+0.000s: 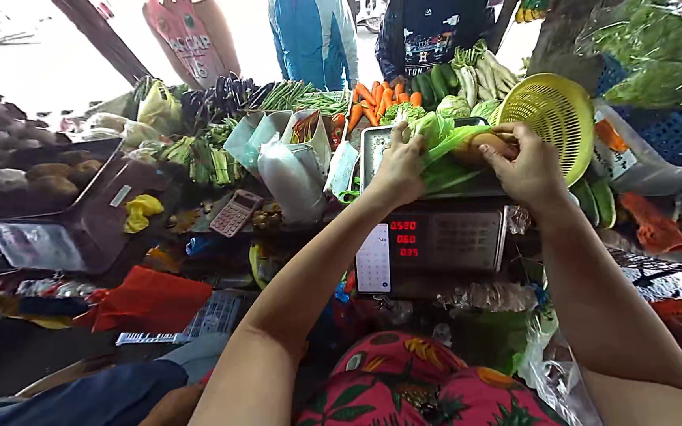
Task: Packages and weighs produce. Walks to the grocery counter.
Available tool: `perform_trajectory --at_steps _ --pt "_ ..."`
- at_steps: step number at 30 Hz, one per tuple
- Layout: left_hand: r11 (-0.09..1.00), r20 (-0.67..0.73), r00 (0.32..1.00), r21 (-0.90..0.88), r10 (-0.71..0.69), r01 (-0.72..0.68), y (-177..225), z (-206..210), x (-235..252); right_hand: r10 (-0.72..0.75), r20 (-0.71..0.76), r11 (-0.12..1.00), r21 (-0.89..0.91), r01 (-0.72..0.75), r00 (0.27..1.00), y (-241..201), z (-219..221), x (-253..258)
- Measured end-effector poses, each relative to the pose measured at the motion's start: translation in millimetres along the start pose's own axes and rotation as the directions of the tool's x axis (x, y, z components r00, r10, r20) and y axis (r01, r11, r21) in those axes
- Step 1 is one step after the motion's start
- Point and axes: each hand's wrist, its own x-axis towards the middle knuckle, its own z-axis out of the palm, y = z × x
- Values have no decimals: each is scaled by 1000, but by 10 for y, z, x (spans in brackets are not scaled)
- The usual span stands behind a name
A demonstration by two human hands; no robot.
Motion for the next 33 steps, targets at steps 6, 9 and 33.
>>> perform_trajectory --at_steps 6,9,33 --pt "956 84 966 186 -245 226 161 -364 -264 -129 -101 976 -188 109 987 -196 173 -255" --pt "971 5 977 119 -211 209 159 -389 -442 -221 -133 952 -243 184 966 -291 351 -336" --pt "913 -172 939 236 -297 332 221 88 -503 171 281 978 63 -196 944 -924 812 276"
